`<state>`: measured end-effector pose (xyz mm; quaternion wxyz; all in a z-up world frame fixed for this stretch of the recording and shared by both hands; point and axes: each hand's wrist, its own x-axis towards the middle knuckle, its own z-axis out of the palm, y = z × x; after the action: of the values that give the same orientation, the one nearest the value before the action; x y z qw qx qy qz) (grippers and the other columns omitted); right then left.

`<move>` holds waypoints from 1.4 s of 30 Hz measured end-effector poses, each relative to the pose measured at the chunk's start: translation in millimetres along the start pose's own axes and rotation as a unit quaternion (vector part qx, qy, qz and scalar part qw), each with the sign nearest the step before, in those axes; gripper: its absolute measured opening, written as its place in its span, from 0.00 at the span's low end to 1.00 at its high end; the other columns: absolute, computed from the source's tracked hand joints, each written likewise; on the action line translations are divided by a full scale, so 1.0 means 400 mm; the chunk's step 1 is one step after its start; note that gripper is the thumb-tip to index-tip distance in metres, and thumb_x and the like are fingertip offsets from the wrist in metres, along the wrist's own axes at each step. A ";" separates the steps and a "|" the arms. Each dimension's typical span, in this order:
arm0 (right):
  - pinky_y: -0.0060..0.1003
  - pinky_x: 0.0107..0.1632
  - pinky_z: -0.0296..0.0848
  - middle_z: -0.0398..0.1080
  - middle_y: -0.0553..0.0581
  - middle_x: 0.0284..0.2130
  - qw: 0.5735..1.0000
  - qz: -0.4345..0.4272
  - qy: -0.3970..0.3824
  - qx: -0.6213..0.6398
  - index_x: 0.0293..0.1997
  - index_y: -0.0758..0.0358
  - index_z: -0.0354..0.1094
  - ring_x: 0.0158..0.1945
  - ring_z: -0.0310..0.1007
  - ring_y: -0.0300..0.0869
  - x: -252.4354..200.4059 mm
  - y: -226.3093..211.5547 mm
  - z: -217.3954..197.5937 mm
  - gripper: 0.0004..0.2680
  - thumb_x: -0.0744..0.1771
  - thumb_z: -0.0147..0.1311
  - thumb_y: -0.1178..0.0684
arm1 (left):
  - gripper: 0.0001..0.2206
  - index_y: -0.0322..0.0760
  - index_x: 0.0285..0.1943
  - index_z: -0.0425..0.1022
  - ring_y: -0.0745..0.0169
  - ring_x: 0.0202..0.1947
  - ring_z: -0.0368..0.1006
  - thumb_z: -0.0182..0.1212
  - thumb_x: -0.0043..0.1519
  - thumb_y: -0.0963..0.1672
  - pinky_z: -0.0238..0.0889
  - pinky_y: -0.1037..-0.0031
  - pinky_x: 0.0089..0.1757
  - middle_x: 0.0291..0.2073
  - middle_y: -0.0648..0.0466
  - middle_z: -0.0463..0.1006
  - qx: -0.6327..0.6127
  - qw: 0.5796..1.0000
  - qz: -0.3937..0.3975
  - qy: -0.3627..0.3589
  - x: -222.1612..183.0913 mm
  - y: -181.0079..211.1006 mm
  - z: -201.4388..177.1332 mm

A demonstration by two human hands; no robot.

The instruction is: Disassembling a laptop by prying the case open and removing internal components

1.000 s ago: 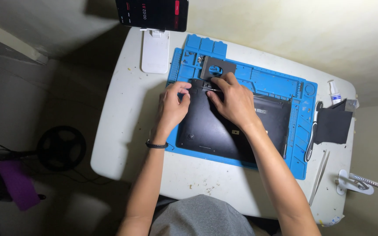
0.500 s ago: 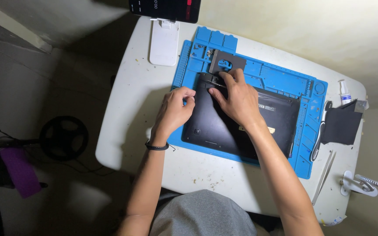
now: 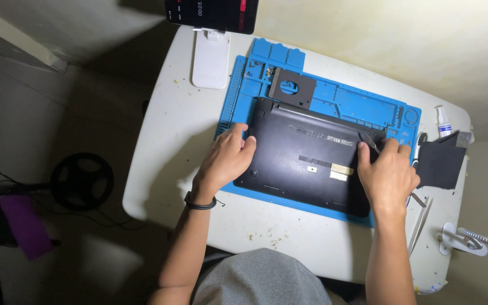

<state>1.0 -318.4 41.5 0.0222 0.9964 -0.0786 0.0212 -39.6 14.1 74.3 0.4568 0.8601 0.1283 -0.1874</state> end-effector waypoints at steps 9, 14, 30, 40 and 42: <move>0.65 0.46 0.69 0.75 0.73 0.41 0.994 0.063 -0.089 0.007 0.54 0.70 0.71 0.41 0.79 0.72 -0.006 0.022 0.008 0.27 0.72 0.45 0.27 | 0.28 0.34 0.72 0.60 0.30 0.61 0.70 0.40 0.66 0.53 0.63 0.44 0.56 0.58 0.34 0.71 -0.008 0.998 -0.046 -0.037 -0.029 0.033 0.006; 0.65 0.48 0.68 0.75 0.73 0.39 0.993 0.067 -0.089 0.039 0.52 0.73 0.74 0.42 0.79 0.72 -0.017 0.015 -0.012 0.28 0.72 0.46 0.27 | 0.29 0.33 0.73 0.57 0.29 0.63 0.66 0.41 0.66 0.53 0.60 0.44 0.59 0.62 0.32 0.66 -0.014 0.998 -0.054 -0.038 -0.042 0.057 0.009; 0.64 0.48 0.70 0.78 0.70 0.39 0.986 0.054 -0.120 0.102 0.53 0.65 0.75 0.46 0.78 0.71 0.025 0.117 -0.014 0.11 0.70 0.50 0.50 | 0.28 0.34 0.71 0.58 0.32 0.65 0.65 0.41 0.66 0.54 0.56 0.48 0.61 0.62 0.33 0.65 -0.004 0.998 -0.070 -0.007 -0.044 0.083 0.026; 0.63 0.46 0.72 0.76 0.68 0.34 0.993 0.087 -0.021 0.072 0.47 0.69 0.74 0.40 0.80 0.67 0.033 0.152 0.049 0.07 0.69 0.50 0.58 | 0.27 0.31 0.71 0.60 0.31 0.65 0.65 0.42 0.67 0.52 0.55 0.46 0.61 0.61 0.32 0.67 0.016 0.997 -0.077 0.002 -0.055 0.125 0.030; 0.62 0.45 0.72 0.76 0.67 0.34 0.994 0.089 -0.031 0.053 0.43 0.67 0.74 0.39 0.80 0.67 0.036 0.164 0.071 0.06 0.68 0.51 0.56 | 0.28 0.32 0.72 0.59 0.35 0.64 0.67 0.43 0.67 0.52 0.57 0.49 0.60 0.59 0.35 0.68 0.027 0.996 -0.081 0.003 -0.048 0.121 0.034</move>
<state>6.1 -386.9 16.4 -0.0353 0.9855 -0.1662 -0.0033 -40.5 -24.7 111.6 0.4160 0.8595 0.1944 -0.2245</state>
